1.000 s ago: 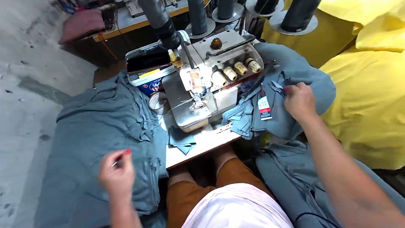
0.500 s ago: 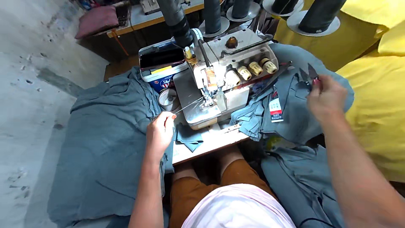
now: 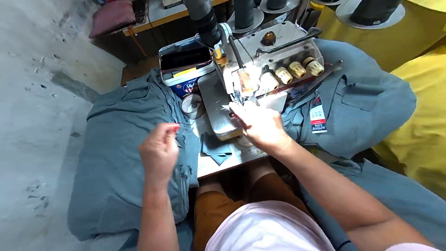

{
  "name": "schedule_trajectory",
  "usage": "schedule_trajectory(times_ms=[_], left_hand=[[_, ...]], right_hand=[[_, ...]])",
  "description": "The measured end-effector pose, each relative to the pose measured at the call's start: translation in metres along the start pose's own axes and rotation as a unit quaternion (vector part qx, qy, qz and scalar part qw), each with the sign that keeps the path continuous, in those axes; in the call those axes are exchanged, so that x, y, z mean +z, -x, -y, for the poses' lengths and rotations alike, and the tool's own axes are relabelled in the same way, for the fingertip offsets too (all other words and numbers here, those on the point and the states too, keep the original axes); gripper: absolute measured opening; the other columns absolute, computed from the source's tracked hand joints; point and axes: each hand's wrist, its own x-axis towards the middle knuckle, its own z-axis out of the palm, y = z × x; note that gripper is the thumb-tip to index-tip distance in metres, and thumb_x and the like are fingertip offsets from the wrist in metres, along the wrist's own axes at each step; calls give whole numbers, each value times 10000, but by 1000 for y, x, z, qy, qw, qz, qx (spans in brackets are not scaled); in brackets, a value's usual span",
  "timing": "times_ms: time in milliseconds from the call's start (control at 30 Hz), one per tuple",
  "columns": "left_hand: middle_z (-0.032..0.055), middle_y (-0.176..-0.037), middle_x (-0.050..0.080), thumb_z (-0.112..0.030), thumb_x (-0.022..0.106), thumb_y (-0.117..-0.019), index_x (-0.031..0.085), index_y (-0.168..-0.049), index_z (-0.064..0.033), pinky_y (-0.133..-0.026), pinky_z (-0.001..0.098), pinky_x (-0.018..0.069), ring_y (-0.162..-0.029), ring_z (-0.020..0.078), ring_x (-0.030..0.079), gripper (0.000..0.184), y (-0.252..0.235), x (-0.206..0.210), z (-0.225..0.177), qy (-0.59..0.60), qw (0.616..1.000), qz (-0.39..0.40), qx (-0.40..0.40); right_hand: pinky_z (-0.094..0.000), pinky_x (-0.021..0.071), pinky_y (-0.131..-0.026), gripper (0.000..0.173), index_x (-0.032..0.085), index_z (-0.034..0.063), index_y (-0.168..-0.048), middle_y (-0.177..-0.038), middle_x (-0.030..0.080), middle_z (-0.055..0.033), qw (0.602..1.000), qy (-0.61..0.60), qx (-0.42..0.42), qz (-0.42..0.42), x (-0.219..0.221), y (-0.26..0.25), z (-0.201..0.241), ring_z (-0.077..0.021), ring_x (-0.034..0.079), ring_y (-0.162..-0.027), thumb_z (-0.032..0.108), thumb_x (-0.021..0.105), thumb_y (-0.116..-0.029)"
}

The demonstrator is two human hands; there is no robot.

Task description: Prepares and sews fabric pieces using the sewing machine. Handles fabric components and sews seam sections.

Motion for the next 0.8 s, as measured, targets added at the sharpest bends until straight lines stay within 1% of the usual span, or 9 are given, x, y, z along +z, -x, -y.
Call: schedule_trajectory(times_ms=[67,133,200,233,300,400,500,633,800], left_hand=[[303,-1105,678,-126,502,-1046,618,-1202,130,-833,490,555,-937,360,689,321,1,-35,36,-81,987,-10,-140],[418,-1402,472,-170,562,-1031,412,-1427,164,-1079,648,393,-1292,545,496,539,-2,-66,43,-163,928,-17,-334],[432,-1584,179,-180,651,-988,104,-1572,142,-1190,623,266,-1452,573,282,863,4,-72,45,-165,890,-36,-423],[449,-1580,155,-157,633,-994,43,-1578,139,-1176,633,275,-1432,598,293,881,11,-65,36,-141,901,-29,-409],[436,-1394,462,-159,548,-1050,325,-1476,164,-1006,616,465,-1203,546,564,580,24,-33,7,-91,936,47,-337],[315,-1229,626,-100,474,-1072,652,-1233,94,-1019,578,460,-1177,451,603,308,26,28,-15,-40,946,166,-277],[287,-1262,606,-216,547,-1066,667,-1229,39,-1011,601,454,-1183,445,589,325,15,69,-10,-57,915,266,-299],[268,-1320,577,-179,597,-1026,673,-1216,4,-1032,614,434,-1259,436,549,275,2,89,-8,-90,871,372,-306],[282,-1234,607,-119,491,-1076,593,-1208,81,-1016,586,458,-1182,440,598,260,16,85,-8,-45,920,302,-244]], right_hand=[[-467,540,-606,360,694,104,-1334,-1013,706,-147,993,-100,13,-62,-2,13,-4,-289,694,-777,234,622,-1006],[-489,564,-686,505,653,44,-1343,-1097,710,-151,981,-181,53,-44,-4,34,-5,-269,696,-832,323,714,-926],[-474,575,-675,424,705,2,-1215,-992,720,-151,973,-222,62,-22,13,56,-2,-262,687,-772,201,751,-843],[-492,573,-663,347,737,-7,-1146,-941,722,-163,974,-219,62,-4,23,65,3,-291,696,-758,112,721,-820],[-556,578,-708,331,742,-4,-1155,-994,733,-200,976,-196,72,66,37,73,16,-368,727,-853,19,689,-829],[-578,547,-821,353,699,18,-1261,-1099,695,-224,967,-147,83,193,48,69,28,-413,685,-1012,62,655,-913],[-547,568,-770,213,746,0,-1096,-972,694,-212,982,-102,43,153,61,73,31,-404,700,-926,87,687,-912],[-509,579,-679,253,772,11,-1094,-870,686,-181,993,-82,11,88,68,80,28,-367,705,-804,67,718,-854],[-545,569,-709,295,752,-1,-1167,-926,703,-197,983,-131,26,129,61,80,27,-386,706,-844,37,678,-884]])
